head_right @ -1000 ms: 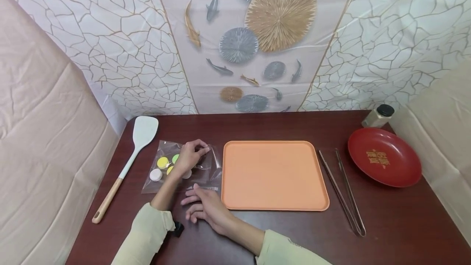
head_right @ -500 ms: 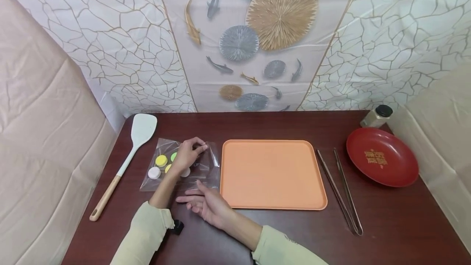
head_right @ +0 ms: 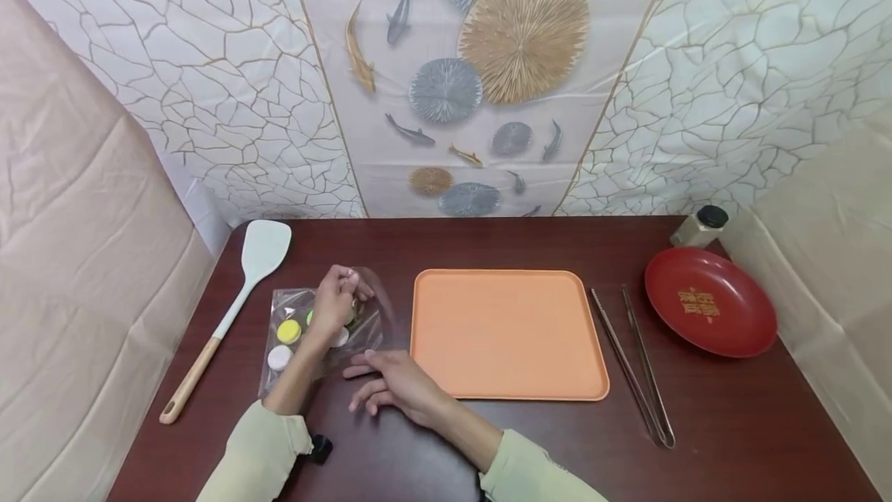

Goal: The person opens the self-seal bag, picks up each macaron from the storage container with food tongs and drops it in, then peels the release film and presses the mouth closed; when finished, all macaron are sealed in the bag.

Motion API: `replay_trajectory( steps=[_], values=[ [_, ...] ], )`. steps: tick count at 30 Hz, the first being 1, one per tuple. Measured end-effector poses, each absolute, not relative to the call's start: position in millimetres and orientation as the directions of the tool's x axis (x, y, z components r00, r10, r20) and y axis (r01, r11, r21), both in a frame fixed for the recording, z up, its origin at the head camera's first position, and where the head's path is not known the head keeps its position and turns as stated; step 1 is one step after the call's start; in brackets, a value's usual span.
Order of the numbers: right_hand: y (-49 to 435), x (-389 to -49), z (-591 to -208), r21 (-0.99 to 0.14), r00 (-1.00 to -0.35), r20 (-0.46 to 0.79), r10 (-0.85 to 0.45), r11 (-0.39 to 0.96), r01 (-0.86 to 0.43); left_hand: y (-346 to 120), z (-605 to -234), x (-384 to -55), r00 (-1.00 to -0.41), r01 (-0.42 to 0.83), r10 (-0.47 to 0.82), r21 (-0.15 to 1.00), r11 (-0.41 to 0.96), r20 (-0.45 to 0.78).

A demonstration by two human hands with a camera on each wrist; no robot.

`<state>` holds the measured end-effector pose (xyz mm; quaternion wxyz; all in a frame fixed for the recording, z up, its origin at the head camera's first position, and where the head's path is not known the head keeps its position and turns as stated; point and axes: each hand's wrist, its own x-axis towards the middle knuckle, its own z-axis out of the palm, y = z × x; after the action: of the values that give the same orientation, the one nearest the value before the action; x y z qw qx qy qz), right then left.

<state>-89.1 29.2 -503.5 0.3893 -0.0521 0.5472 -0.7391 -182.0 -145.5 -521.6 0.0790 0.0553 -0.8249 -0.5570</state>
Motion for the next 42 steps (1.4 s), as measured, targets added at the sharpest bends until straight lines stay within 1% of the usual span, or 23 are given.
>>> replay_trajectory(
  steps=[1, 3, 5, 7, 9, 11, 13, 15, 18, 21, 25, 28, 32, 36, 42],
  values=[
    [33.2, -90.3, -503.3, -0.875, -0.701, -0.328, -0.633, -0.076, 0.477, -147.7, -519.9, -177.9, -0.979, -0.024, -0.197, 0.939, 0.342, 0.047],
    [41.9, -93.7, -501.4, -0.922, -0.728, -0.285, -0.624, -0.03, 0.386, -152.0, -515.9, -168.3, -0.974, -0.055, -0.225, 0.943, 0.327, 0.021],
    [51.9, -98.9, -498.5, -0.963, -0.76, -0.235, -0.605, 0.038, 0.267, -156.2, -511.4, -158.6, -0.97, -0.065, -0.243, 0.933, 0.354, 0.025],
    [61.5, -104.1, -494.1, -0.984, -0.795, -0.181, -0.579, 0.114, 0.14, -159.5, -504.1, -149.6, -0.964, -0.057, -0.26, 0.912, 0.405, 0.055],
    [69.5, -108.8, -490.1, -0.982, -0.826, -0.123, -0.55, 0.189, 0.02, -163.0, -496.2, -142.1, -0.957, -0.046, -0.279, 0.904, 0.425, 0.083],
    [76.5, -112.9, -487.9, -0.967, -0.845, -0.051, -0.532, 0.239, -0.093, -166.2, -490.1, -136.4, -0.951, -0.025, -0.289, 0.909, 0.417, 0.107],
    [81.6, -116.1, -486.3, -0.95, -0.855, 0.014, -0.518, 0.261, -0.173, -169.6, -485.8, -131.4, -0.953, 0.001, -0.279, 0.922, 0.388, 0.119],
    [85.4, -119.1, -485.4, -0.937, -0.862, 0.067, -0.503, 0.265, -0.227, -172.6, -482.3, -127.0, -0.958, 0.024, -0.26, 0.935, 0.353, 0.123],
    [88.9, -123.0, -482.5, -0.927, -0.868, 0.131, -0.478, 0.251, -0.278, -176.8, -475.5, -120.2, -0.966, 0.047, -0.225, 0.946, 0.322, 0.125],
    [92.1, -126.4, -478.8, -0.919, -0.871, 0.184, -0.456, 0.236, -0.317, -180.9, -467.0, -113.9, -0.966, 0.063, -0.217, 0.943, 0.326, 0.139],
    [95.4, -129.3, -473.2, -0.9, -0.858, 0.249, -0.45, 0.22, -0.377, -186.3, -458.0, -108.9, -0.965, 0.086, -0.209, 0.939, 0.332, 0.162],
    [96.6, -130.4, -468.0, -0.881, -0.838, 0.284, -0.465, 0.218, -0.42, -190.6, -453.9, -106.6, -0.97, 0.119, -0.163, 0.94, 0.319, 0.178],
    [97.8, -131.3, -457.7, -0.866, -0.83, 0.317, -0.458, 0.216, -0.45, -196.6, -450.1, -103.8, -0.97, 0.198, -0.076, 0.936, 0.292, 0.229],
    [98.3, -132.3, -446.5, -0.858, -0.828, 0.371, -0.42, 0.186, -0.479, -201.6, -444.7, -101.9, -0.956, 0.274, -0.027, 0.917, 0.289, 0.294],
    [97.4, -134.3, -435.3, -0.842, -0.808, 0.427, -0.407, 0.146, -0.519, -206.0, -434.7, -98.3, -0.948, 0.302, -0.006, 0.91, 0.283, 0.317]
  ],
)
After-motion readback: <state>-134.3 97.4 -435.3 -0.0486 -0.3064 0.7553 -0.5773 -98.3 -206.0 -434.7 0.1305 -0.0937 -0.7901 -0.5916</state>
